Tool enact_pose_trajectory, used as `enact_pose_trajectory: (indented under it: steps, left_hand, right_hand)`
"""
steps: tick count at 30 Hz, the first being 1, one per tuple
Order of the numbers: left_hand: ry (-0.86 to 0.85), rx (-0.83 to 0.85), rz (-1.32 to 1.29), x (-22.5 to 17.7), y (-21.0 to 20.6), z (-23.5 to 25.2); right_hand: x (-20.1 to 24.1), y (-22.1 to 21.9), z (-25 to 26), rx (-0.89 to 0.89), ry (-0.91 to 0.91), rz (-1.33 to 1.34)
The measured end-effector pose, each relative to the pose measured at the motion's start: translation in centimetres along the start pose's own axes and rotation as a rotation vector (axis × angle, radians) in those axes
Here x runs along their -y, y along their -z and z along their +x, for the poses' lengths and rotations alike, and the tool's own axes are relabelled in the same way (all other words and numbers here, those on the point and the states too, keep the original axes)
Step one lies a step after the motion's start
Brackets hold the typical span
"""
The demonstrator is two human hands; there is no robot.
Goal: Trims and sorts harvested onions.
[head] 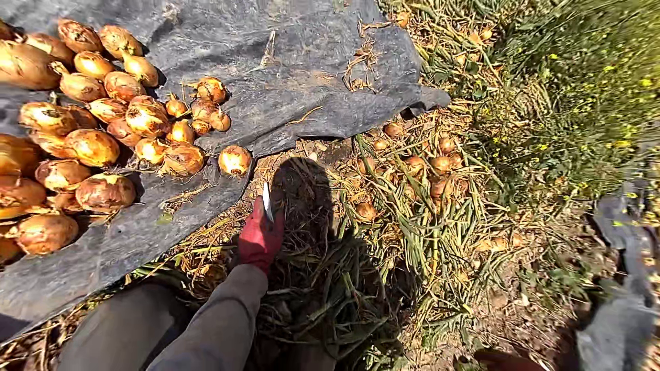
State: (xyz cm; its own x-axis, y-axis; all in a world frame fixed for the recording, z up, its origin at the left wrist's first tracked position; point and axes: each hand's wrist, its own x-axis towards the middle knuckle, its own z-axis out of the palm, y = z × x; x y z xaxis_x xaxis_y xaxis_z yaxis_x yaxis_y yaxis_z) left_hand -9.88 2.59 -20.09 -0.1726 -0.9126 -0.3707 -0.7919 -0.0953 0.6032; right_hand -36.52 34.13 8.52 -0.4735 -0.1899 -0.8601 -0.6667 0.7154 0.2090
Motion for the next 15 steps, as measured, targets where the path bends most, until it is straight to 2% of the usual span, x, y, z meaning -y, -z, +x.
enact_pose_trajectory:
  steps: [1,3,5,6,8,11,13,15]
  left_hand:
    - [0.002,0.018,-0.001,0.0,0.2,0.0]
    - [-0.015,0.050,-0.019,0.2,0.6,0.2]
    - [-0.032,0.097,-0.088,0.8,1.2,0.6]
    - [-0.012,0.129,-0.144,1.0,1.7,0.5]
    - [0.092,0.177,-0.327,1.0,2.9,-0.1]
    - [0.312,0.242,-0.831,-0.2,5.0,-3.0]
    - [0.373,0.299,-0.981,-2.1,6.4,-4.4]
    - [0.372,0.362,-1.021,-3.8,6.7,-5.6]
  right_hand:
    - [0.4,0.3,1.9,-0.135,0.122,0.052]
    - [5.6,2.5,5.7,-0.406,0.393,0.187]
    - [13.1,6.1,10.0,-0.532,0.546,0.195]
    - [16.5,7.6,12.6,-0.540,0.577,0.139]
    - [22.1,9.7,18.5,-0.479,0.501,-0.086]
    - [25.1,11.0,26.0,-0.525,0.295,-0.217]
    - [25.6,12.4,27.2,-0.575,0.298,-0.187]
    - [26.2,13.5,27.6,-0.602,0.291,-0.189]
